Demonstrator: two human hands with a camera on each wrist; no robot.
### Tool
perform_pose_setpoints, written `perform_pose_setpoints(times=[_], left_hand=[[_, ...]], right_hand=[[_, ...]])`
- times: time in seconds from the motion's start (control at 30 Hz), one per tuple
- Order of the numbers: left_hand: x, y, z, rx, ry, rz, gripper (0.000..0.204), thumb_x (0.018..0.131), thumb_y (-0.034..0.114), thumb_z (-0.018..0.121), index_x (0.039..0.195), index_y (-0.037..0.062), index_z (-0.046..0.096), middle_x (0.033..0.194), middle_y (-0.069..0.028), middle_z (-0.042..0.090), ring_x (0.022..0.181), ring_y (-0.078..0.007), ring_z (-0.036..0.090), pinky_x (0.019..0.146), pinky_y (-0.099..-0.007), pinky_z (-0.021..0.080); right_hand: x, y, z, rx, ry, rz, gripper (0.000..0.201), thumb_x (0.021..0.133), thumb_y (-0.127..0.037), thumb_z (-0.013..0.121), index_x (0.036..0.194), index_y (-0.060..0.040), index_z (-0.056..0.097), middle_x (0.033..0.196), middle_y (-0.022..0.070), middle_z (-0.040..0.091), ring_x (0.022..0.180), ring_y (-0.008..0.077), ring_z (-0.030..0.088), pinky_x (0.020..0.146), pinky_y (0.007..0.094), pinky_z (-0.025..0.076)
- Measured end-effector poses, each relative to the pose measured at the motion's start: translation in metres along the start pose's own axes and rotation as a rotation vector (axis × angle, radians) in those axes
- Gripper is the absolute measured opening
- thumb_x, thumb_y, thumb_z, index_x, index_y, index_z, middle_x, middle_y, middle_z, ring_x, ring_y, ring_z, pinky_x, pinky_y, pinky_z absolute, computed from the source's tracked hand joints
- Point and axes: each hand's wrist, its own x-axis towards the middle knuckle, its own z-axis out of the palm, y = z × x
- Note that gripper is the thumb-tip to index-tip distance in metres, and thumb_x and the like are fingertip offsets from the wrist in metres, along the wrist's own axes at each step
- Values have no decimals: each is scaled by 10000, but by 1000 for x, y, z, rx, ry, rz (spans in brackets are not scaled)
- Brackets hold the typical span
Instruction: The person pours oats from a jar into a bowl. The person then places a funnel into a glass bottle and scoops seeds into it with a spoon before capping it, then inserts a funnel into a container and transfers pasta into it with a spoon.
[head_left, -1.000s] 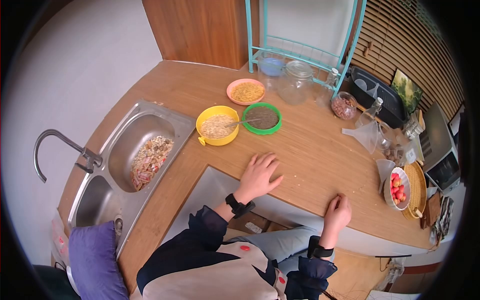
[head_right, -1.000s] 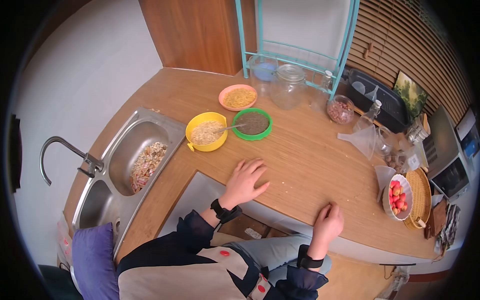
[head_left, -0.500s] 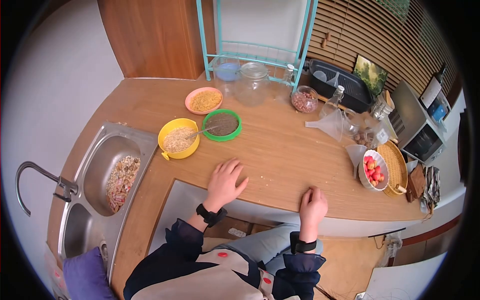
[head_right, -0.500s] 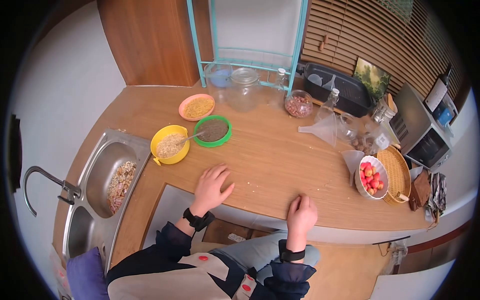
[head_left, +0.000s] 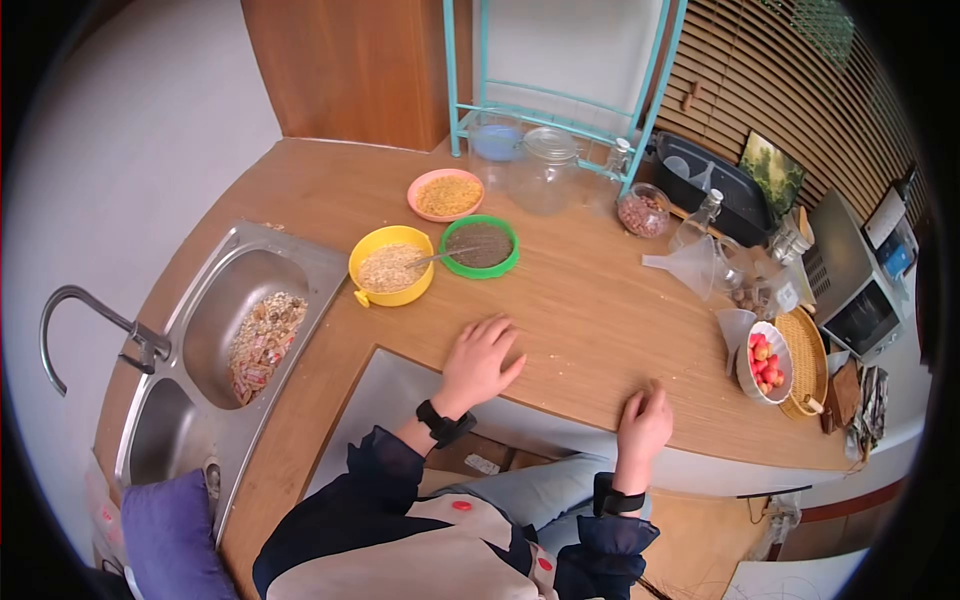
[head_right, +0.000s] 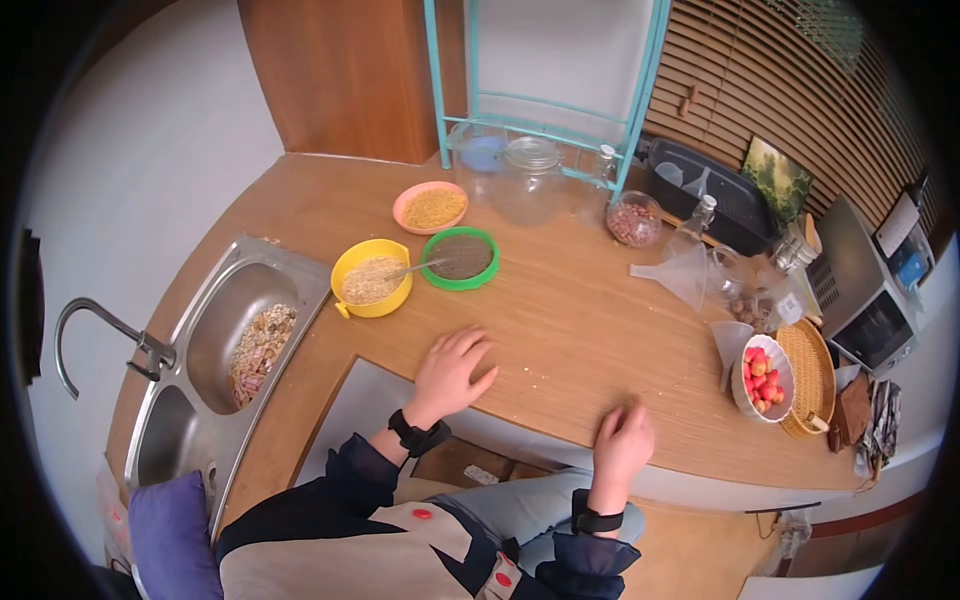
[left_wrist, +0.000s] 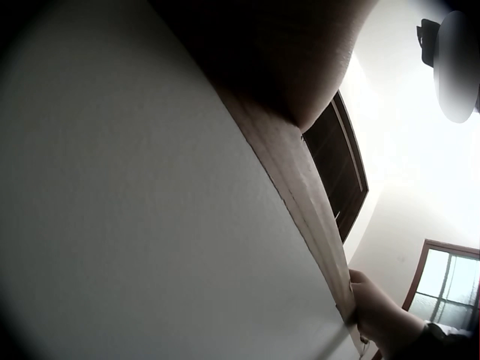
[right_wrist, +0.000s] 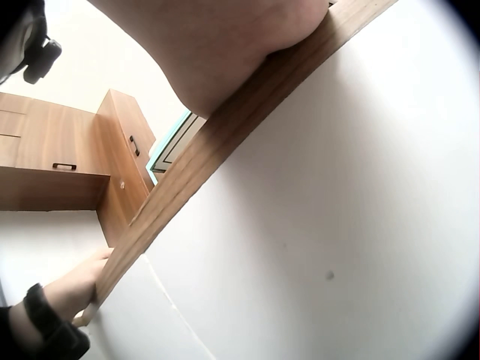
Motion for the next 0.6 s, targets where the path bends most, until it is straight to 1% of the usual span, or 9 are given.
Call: perform_pose_setpoints(times=[0.03, 0.1, 0.23, 0.4, 0.6], left_hand=[[0, 0, -1, 2, 1, -3, 331, 747, 255, 572, 977, 20, 539, 1106, -130, 492, 1060, -279, 448, 888, -384, 351], [1, 0, -2, 5, 1, -9, 328, 746, 253, 573, 977, 22, 539, 1106, -129, 492, 1060, -278, 449, 887, -382, 352], [0, 0, -2, 19, 2, -3, 322, 743, 245, 577, 972, 22, 539, 1100, -128, 495, 1057, -277, 452, 879, -382, 356], [1, 0, 0, 16, 8, 1, 321, 739, 243, 582, 967, 21, 539, 1094, -129, 498, 1051, -280, 456, 873, -383, 360], [0, 0, -1, 30, 6, 2, 320, 735, 239, 583, 965, 20, 539, 1093, -129, 498, 1048, -281, 459, 867, -380, 365]], right_hand=[[1, 1, -1, -9, 7, 1, 101, 759, -86, 519, 832, -37, 567, 721, 136, 557, 645, 320, 533, 557, 393, 421], [0, 2, 0, 16, -23, -70, 105, 757, -80, 516, 836, -35, 569, 730, 138, 558, 658, 321, 533, 569, 389, 424], [0, 3, 2, 10, -1, -56, 100, 755, -75, 514, 826, -34, 572, 732, 135, 558, 667, 314, 533, 578, 386, 425], [1, 2, 0, -3, -31, -55, 107, 754, -81, 517, 829, -35, 578, 731, 127, 559, 668, 304, 534, 582, 384, 426], [0, 2, 2, -4, -22, -45, 105, 751, -82, 521, 822, -38, 584, 714, 127, 555, 665, 302, 533, 579, 379, 426]])
